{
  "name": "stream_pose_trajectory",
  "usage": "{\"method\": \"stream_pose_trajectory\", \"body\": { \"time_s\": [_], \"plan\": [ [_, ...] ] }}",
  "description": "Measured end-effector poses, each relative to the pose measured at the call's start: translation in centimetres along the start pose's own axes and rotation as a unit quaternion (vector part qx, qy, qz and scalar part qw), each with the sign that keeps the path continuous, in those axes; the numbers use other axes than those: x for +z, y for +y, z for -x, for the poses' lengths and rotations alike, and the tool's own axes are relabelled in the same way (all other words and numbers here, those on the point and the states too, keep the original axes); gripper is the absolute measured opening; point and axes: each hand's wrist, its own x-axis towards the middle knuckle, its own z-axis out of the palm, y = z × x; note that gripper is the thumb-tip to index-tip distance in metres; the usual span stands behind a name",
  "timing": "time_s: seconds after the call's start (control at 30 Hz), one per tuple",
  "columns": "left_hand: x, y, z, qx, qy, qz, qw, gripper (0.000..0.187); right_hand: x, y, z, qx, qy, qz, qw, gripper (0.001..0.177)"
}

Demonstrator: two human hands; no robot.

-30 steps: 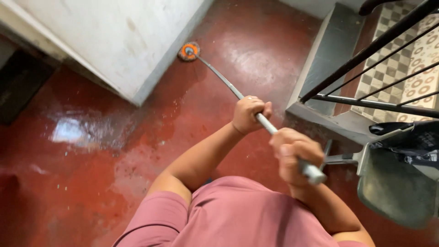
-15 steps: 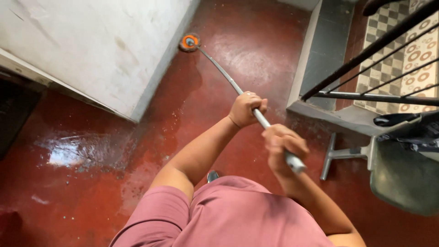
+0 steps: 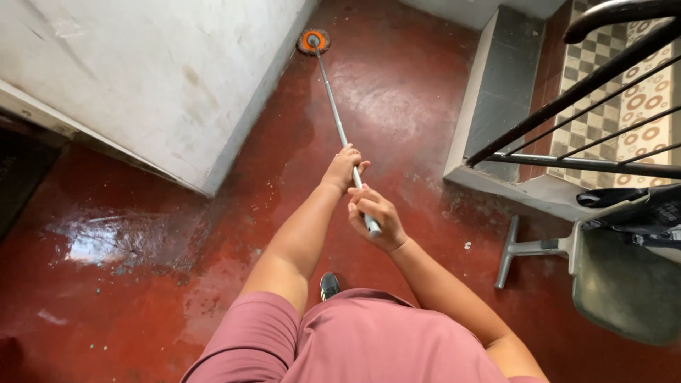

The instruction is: Mopping the floor in a gym area using a spin mop.

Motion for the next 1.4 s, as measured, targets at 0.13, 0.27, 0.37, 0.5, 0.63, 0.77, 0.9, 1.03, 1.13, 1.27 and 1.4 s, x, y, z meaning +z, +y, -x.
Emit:
{"method": "stream_pose_trajectory", "body": {
  "time_s": [0.13, 0.27, 0.37, 0.5, 0.63, 0.77, 0.9, 1.03, 1.13, 1.27, 1.4],
  "plan": [
    [-1.8, 5.3, 1.3, -0.031, 0.015, -0.032, 0.999, 0.041, -1.7, -0.6, 0.7, -0.016, 0.013, 0.005, 1.000, 0.033],
    [-4.9, 12.3, 3.9, -0.015, 0.081, -0.075, 0.994, 0.038, -4.3, -3.0, 1.7, -0.030, 0.004, -0.019, 0.999, 0.036],
    [-5.7, 15.5, 5.5, 0.098, 0.200, -0.028, 0.974, 0.031, -7.0, -6.0, 2.2, -0.062, -0.008, -0.039, 0.997, 0.037],
    [-7.9, 23.6, 9.0, 0.149, 0.218, 0.007, 0.964, 0.033, -11.6, -8.6, 5.1, -0.090, -0.040, -0.049, 0.994, 0.039],
    [-8.5, 31.1, 12.4, 0.127, 0.251, -0.028, 0.959, 0.038, -17.1, -13.1, 6.4, -0.152, -0.065, -0.021, 0.986, 0.040],
    [-9.7, 39.0, 16.7, 0.124, 0.277, -0.031, 0.952, 0.038, -21.8, -17.5, 8.1, -0.207, -0.085, -0.078, 0.972, 0.041],
    [-10.7, 45.6, 21.4, 0.099, 0.276, -0.024, 0.956, 0.038, -25.5, -22.2, 9.9, -0.233, -0.102, -0.110, 0.961, 0.039],
    [-12.1, 52.6, 24.3, 0.075, 0.316, -0.034, 0.945, 0.036, -29.6, -27.2, 8.9, -0.244, -0.186, -0.173, 0.936, 0.030],
    [-12.3, 54.1, 24.8, 0.076, 0.342, -0.018, 0.936, 0.035, -30.3, -27.8, 8.5, -0.243, -0.257, -0.242, 0.903, 0.021],
    [-10.6, 51.0, 23.7, 0.140, 0.344, 0.061, 0.926, 0.041, -29.3, -27.3, 8.7, -0.214, -0.285, -0.344, 0.869, 0.027],
    [-9.4, 50.0, 18.9, 0.160, 0.404, 0.123, 0.892, 0.041, -29.3, -25.9, 7.5, -0.213, -0.262, -0.301, 0.892, 0.027]
  ]
}}
